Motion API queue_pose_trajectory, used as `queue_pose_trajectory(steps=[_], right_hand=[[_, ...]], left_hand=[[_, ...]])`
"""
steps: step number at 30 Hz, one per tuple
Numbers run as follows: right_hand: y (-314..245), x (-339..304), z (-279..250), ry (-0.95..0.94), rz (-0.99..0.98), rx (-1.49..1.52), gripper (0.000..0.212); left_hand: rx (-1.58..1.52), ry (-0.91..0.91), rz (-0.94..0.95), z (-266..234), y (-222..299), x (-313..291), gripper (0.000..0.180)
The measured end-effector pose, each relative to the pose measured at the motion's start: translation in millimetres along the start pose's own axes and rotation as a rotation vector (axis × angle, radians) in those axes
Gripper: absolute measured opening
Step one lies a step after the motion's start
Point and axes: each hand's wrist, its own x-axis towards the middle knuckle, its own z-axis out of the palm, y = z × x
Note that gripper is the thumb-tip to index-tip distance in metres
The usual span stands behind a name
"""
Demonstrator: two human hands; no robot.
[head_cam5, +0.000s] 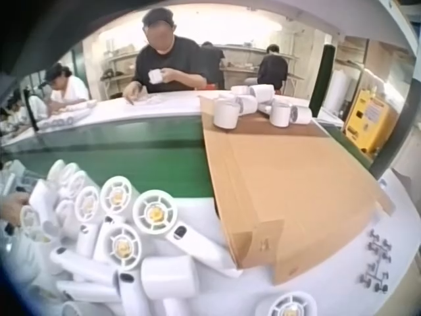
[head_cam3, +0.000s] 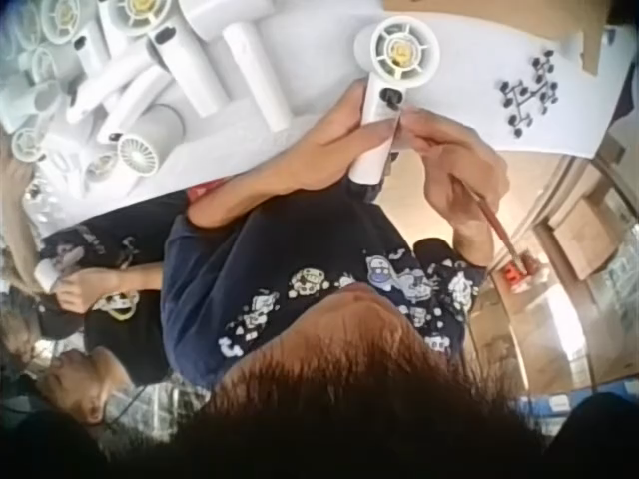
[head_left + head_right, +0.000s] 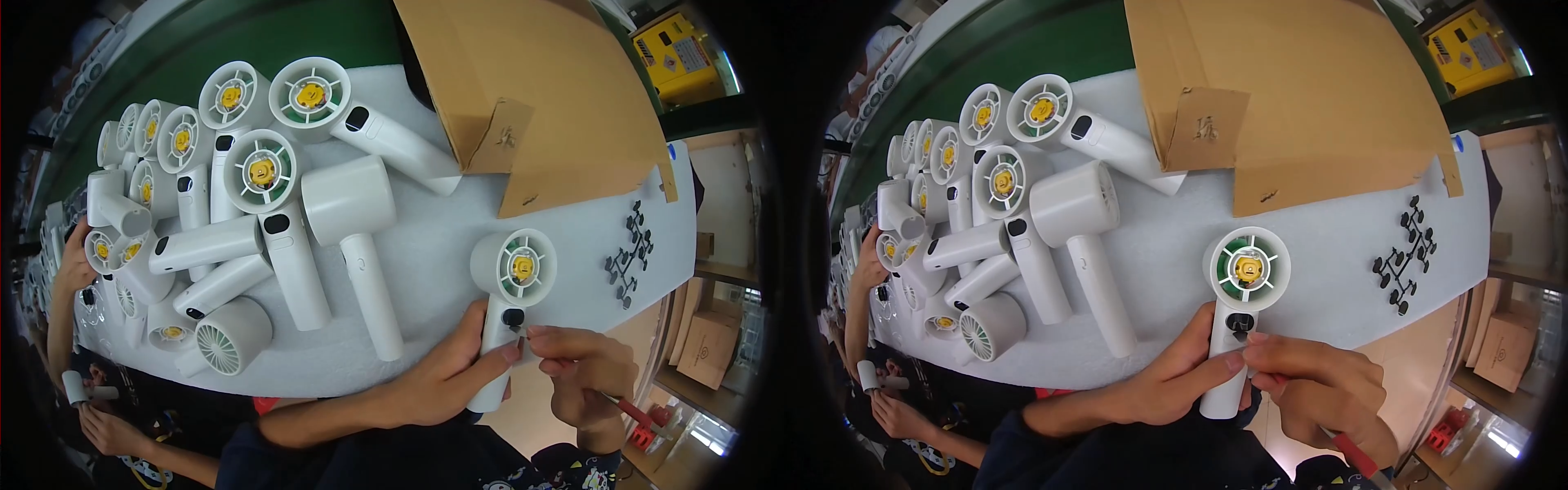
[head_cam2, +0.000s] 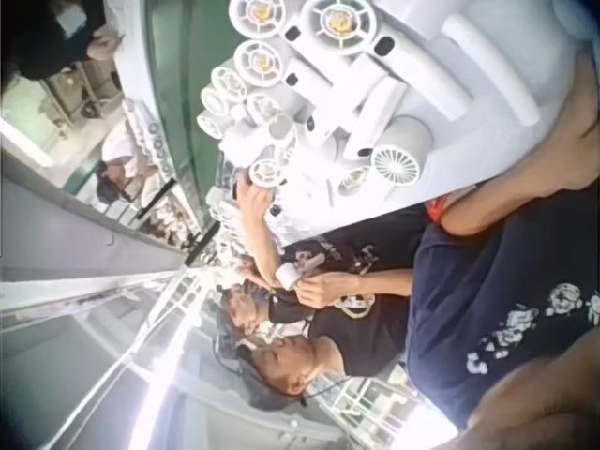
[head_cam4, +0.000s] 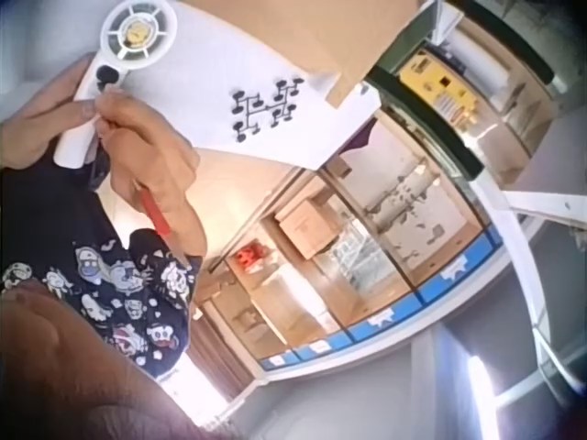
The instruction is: The person assembles small portable fans by hand from plastic components on an electronics production line.
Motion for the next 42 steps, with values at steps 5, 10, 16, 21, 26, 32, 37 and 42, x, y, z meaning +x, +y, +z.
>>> queue_pose_trajectory(steps=[5, 10, 16, 21, 26, 32, 37, 42], right_hand=[[-4, 4, -3, -0.097, 0.0, -0.139, 0.023], [13, -17, 6, -0.034, -0.199, -0.061, 0.032], [22, -19, 8, 0.004, -0.265, -0.049, 0.033], [26, -29, 11, -0.057, -0.3, -0.147, 0.033], [27, -24, 15, 0.033, -0.343, -0.13, 0.024], [29, -23, 20, 0.079, -0.386, -0.225, 0.022], [28, -24, 21, 0.06, -0.366, -0.242, 0.02], [34, -28, 22, 0.053, -0.414, -0.268, 0.019]], left_hand=[[0.035, 0.001, 0.029, -1, -5, 1, 0.032], [0.358, 0.079, 0.17, 2, -8, 3, 0.041], [0.451, 0.103, 0.184, 4, -10, 2, 0.046], [0.519, 0.123, 0.245, 2, -12, 3, 0.046], [0.544, 0.12, 0.246, 3, -14, 3, 0.045], [0.491, 0.148, 0.22, 4, -14, 3, 0.045], [0.493, 0.165, 0.193, 5, -12, 2, 0.044], [0.521, 0.196, 0.23, 6, -14, 3, 0.043]])
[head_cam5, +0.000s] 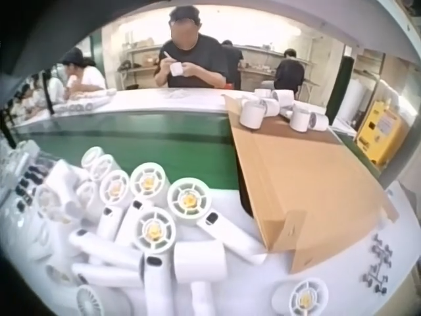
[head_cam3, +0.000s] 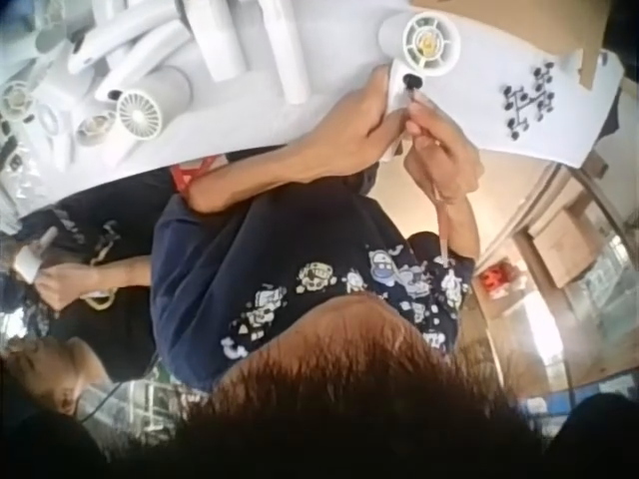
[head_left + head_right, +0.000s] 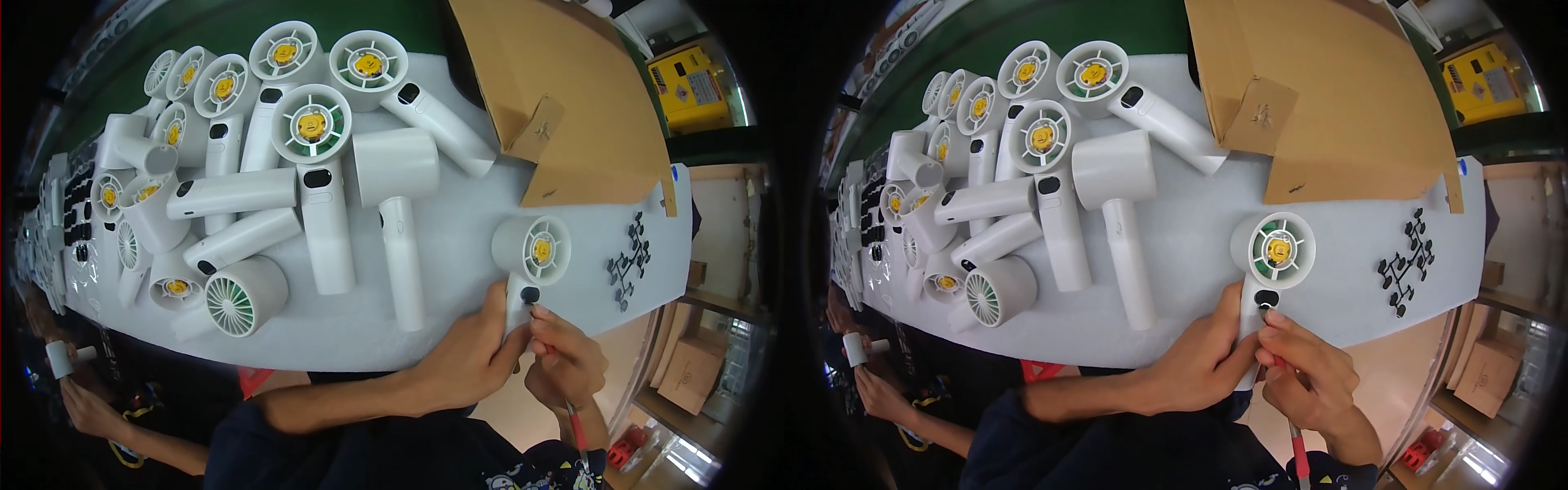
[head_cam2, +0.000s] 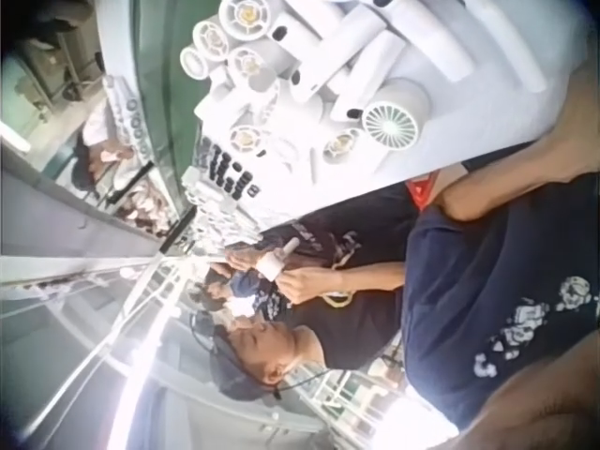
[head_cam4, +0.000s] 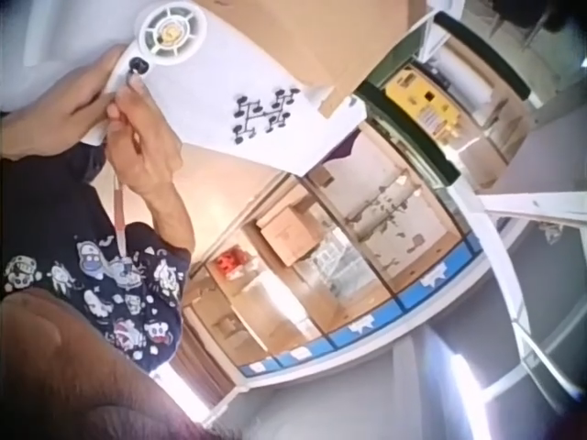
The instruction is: The person assembles small portable fans by hand from plastic components on an electronics production line.
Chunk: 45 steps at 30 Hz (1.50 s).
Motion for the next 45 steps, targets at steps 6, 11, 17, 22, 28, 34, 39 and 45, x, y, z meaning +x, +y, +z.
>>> queue_pose_trajectory(steps=[6, 11, 17, 22, 28, 34, 39, 45], right_hand=[[-1, -3, 7, 0.03, -0.013, -0.018, 0.019], [0, -4, 9, 0.069, -0.023, -0.075, 0.019], [-29, 5, -12, 0.134, -0.081, 0.022, 0.012], [-13, 9, -25, 0.423, 0.66, 0.12, 0.018], [18, -10, -22, 0.32, 1.038, 0.475, 0.039], [31, -14, -8, 0.344, 1.057, 0.588, 0.047], [30, -17, -8, 0.389, 1.021, 0.6, 0.046], [23, -30, -6, 0.387, 0.893, 0.463, 0.027]], left_hand=[[0.033, 0.017, 0.007, -1, -2, 1, 0.042], [0.036, 0.004, 0.003, -2, 0, 2, 0.041], [-0.045, 0.007, -0.001, -2, 3, 5, 0.042], [-0.338, -0.096, -0.27, -9, 13, 1, 0.035], [-0.412, 0.022, -0.243, 2, 13, 4, 0.03], [-0.363, 0.067, -0.199, 6, 11, 0, 0.027], [-0.286, 0.059, -0.202, 12, 11, 3, 0.024], [-0.366, 0.12, -0.171, 15, 10, 2, 0.023]])
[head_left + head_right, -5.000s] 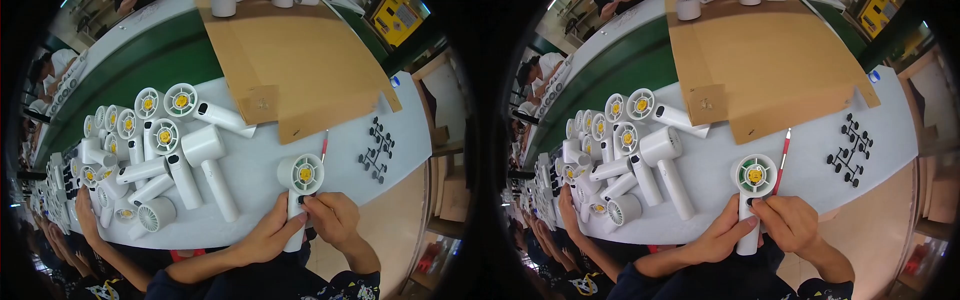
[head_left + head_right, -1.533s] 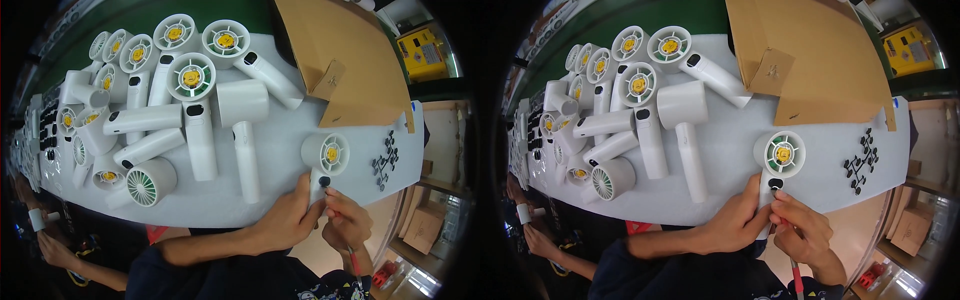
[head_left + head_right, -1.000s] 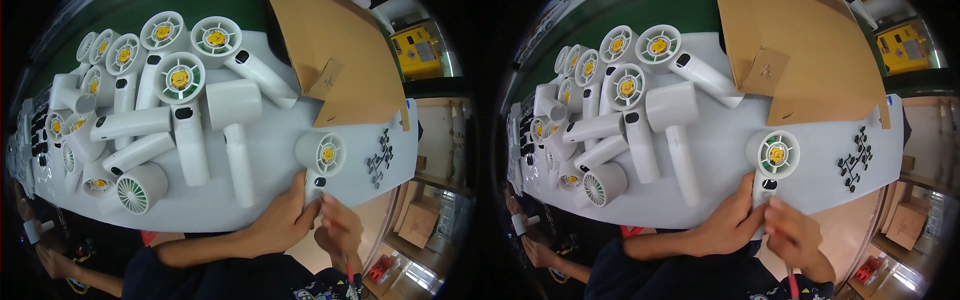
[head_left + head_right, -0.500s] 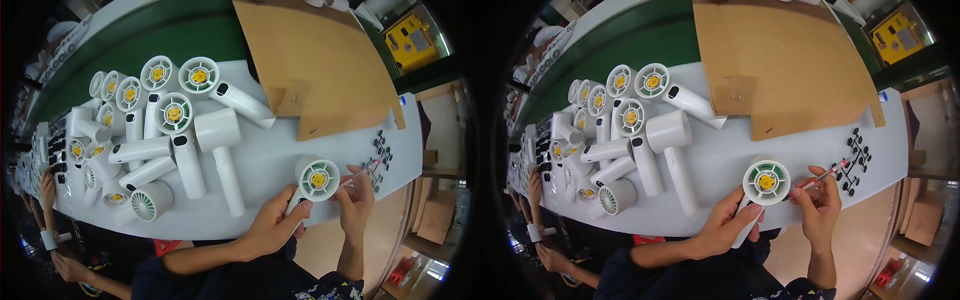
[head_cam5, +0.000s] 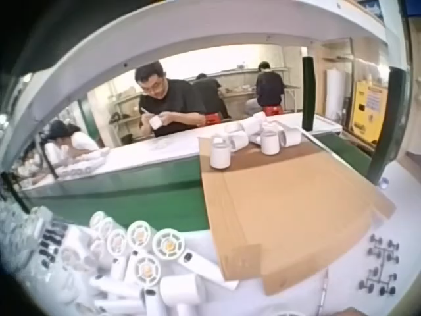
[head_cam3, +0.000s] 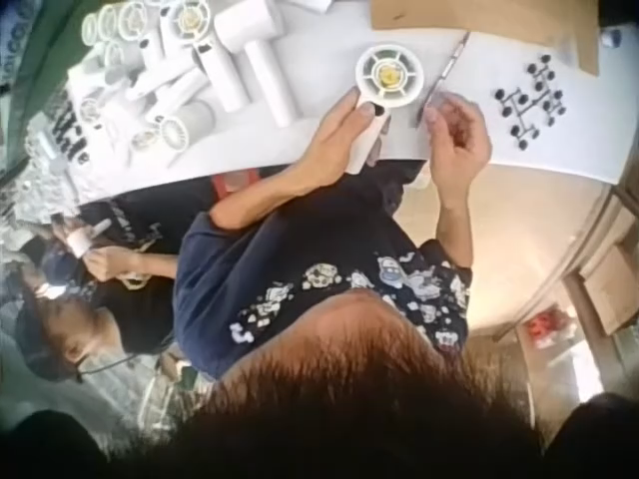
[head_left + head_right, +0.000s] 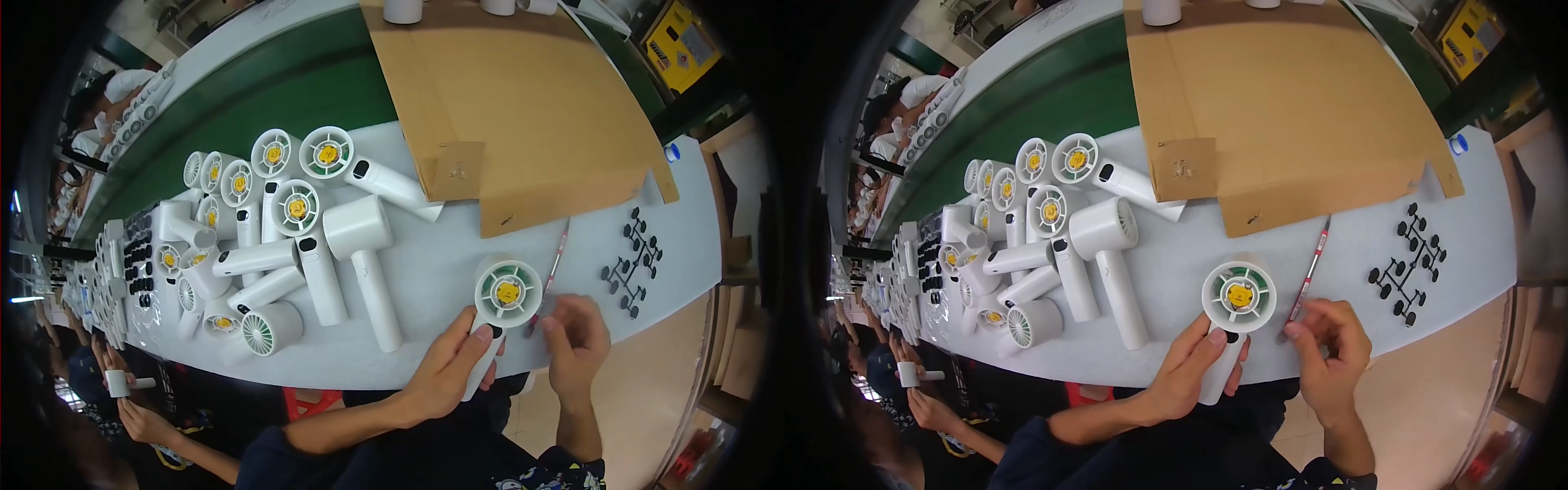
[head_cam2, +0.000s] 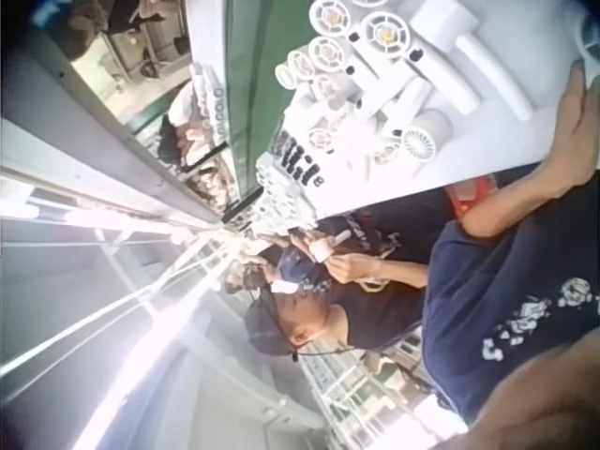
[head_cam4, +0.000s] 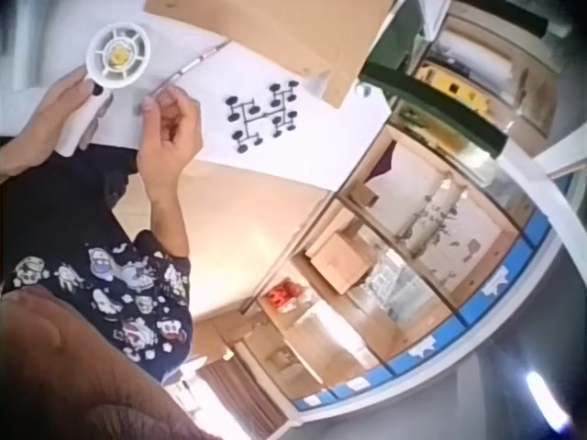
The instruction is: The person assembles small portable fans by hand from plastic components on an electronics production line.
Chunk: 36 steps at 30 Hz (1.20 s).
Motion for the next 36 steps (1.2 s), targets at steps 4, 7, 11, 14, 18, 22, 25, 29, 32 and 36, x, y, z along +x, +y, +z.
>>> queue_pose_trajectory(steps=[4, 7, 11, 14, 18, 22, 25, 29, 32, 36], right_hand=[[-10, 4, 2, -0.056, -0.054, -0.02, 0.016], [-10, 5, -5, -0.087, -0.027, -0.055, 0.015], [-9, 13, -7, -0.038, -0.088, -0.081, 0.013], [-25, 37, 4, -0.043, -0.062, -0.049, 0.013], [-39, 44, 18, -0.093, -0.143, 0.011, 0.012], [-38, 44, 30, -0.171, -0.103, 0.03, 0.011], [-48, 52, 36, -0.167, -0.201, -0.03, 0.011], [-107, 72, 81, -0.275, -0.467, -0.155, 0.011], [-122, 73, 116, -0.69, -0.548, -0.753, 0.026], [-113, 58, 152, -0.876, -0.434, -1.098, 0.047]], left_hand=[[0.044, -0.04, -0.01, -2, 4, -2, 0.024], [0.016, -0.038, -0.011, -1, 4, -2, 0.024], [-0.02, -0.062, -0.058, 0, 5, 0, 0.025], [-0.058, -0.06, 0.002, -7, 0, -1, 0.028], [-0.136, -0.072, 0.035, -8, 0, -8, 0.028], [-0.15, -0.035, 0.036, -9, 3, -8, 0.024], [-0.08, -0.015, 0.079, -10, -3, -9, 0.02], [-0.093, -0.05, 0.063, -12, -1, -12, 0.016], [-0.044, -0.065, 0.043, -13, 2, -12, 0.014], [0.244, -0.111, 0.186, -19, -17, -13, 0.016]])
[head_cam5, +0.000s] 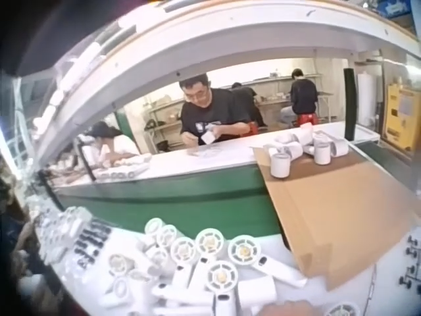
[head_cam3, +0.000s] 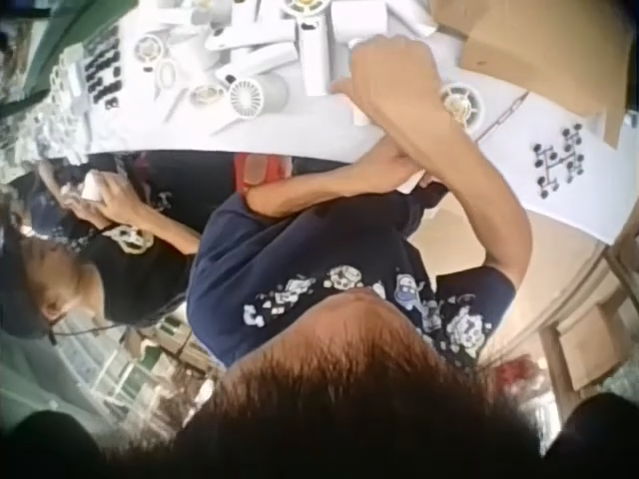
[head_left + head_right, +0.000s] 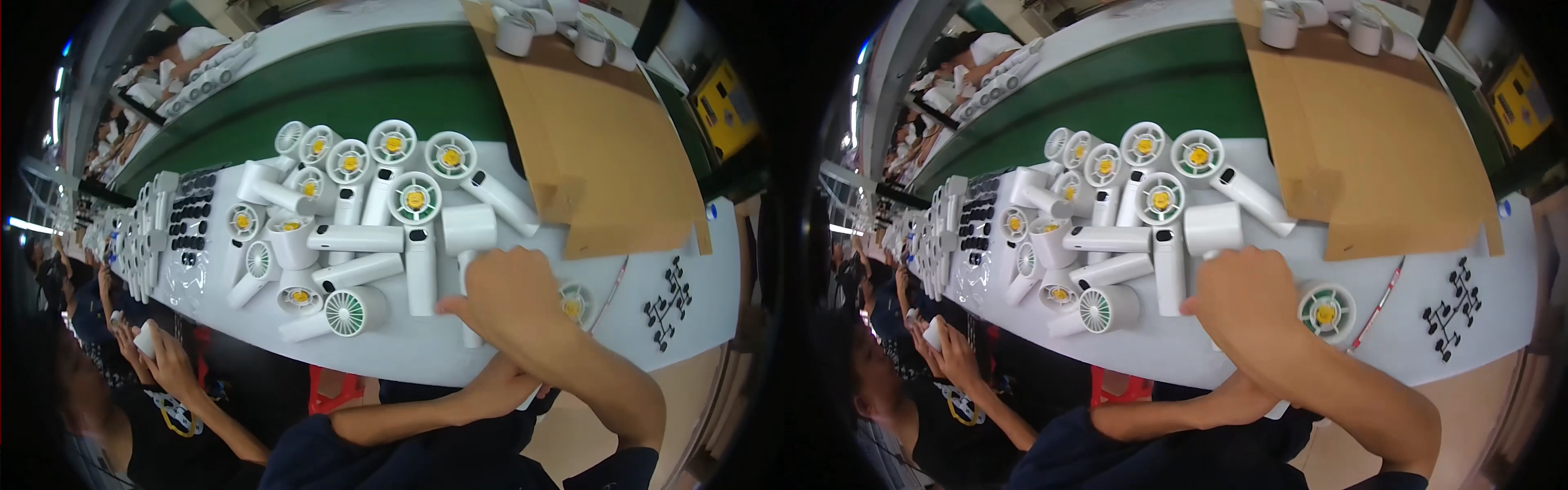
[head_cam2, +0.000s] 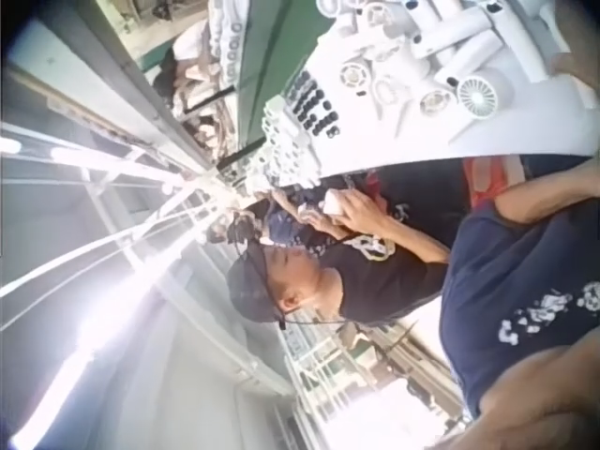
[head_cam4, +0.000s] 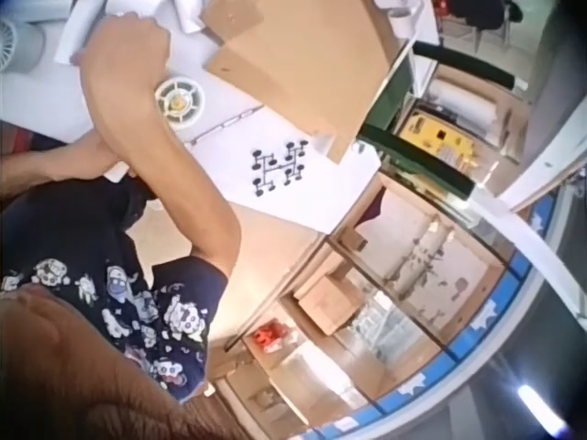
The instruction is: The person assembles small portable fans by hand from plastic components on an electronics production line.
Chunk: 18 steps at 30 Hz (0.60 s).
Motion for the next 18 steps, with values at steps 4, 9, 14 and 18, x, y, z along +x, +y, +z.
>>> queue_pose_trajectory(steps=[4, 9, 14, 18], right_hand=[[12, 4, 7, 0.144, 0.078, 0.166, 0.028], [31, -39, -11, 0.262, 0.157, 1.112, 0.028], [57, -117, 3, 0.532, -0.086, 1.535, 0.037], [49, -101, 19, 0.59, -0.233, 1.752, 0.028]], left_hand=[[-0.002, -0.04, -0.1, -2, 12, 2, 0.022], [0.012, -0.138, -0.191, -14, 8, 7, 0.035], [-0.123, -0.079, -0.232, -13, 19, 8, 0.053], [-0.107, -0.086, -0.202, -14, 19, 8, 0.053]])
